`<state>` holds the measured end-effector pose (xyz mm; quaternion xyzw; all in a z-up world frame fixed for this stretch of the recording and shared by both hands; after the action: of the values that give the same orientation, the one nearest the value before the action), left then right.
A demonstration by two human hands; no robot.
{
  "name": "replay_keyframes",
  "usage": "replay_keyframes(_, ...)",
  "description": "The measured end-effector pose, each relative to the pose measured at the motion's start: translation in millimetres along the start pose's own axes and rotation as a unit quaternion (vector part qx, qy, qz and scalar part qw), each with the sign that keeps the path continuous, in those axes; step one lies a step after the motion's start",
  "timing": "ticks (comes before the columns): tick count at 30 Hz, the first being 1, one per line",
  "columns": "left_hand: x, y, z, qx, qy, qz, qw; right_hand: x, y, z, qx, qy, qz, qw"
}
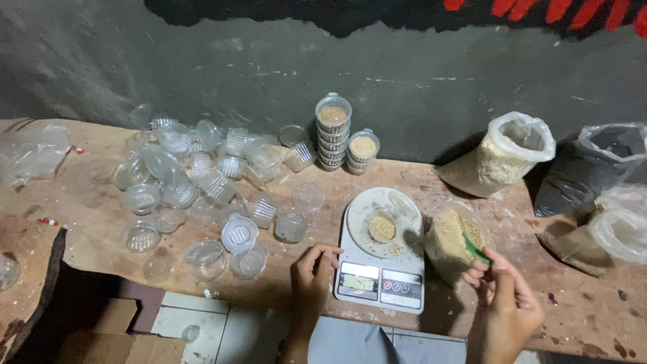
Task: The person uses a small green scoop to transfer grains from a bag into a plastic container on a digital scale and kemudian places the lid on the container.
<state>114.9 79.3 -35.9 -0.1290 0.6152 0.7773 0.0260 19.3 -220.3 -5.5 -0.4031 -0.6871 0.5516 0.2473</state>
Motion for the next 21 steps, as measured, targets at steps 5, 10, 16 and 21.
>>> replay_keyframes(5, 0.7, -8.5, 1.9, 0.025, -0.011, 0.086, 0.996, 24.8, 13.4, -30.4, 0.006, -0.006, -0.053, 0.999)
replay_keyframes(10, -0.9, -5.8, 1.8, 0.023, -0.027, 0.077, 0.996, 44.5, 14.8, -65.7, 0.064, -0.039, -0.077, 0.994)
replay_keyframes(16, -2.2, -4.8, 3.2, 0.028, -0.010, 0.059, 0.998, 48.7, 16.1, -87.8, 0.131, -0.083, -0.006, 0.988)
replay_keyframes(21, -3.3, -8.8, 1.1, 0.021, -0.011, 0.057, 0.998, 49.2, 1.1, -90.2, 0.225, -0.099, 0.129, 0.961)
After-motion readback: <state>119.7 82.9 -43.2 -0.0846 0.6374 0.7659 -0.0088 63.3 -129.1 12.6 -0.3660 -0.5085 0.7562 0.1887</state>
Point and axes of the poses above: each hand's wrist, its own x-axis away from the middle knuckle, its own z-axis out of the back of the hand, y = z × x, the point moved 7 cm from there along -x, towards the middle knuckle, and after that the axes turned 2 degrees about y, right-handed, at the moved point
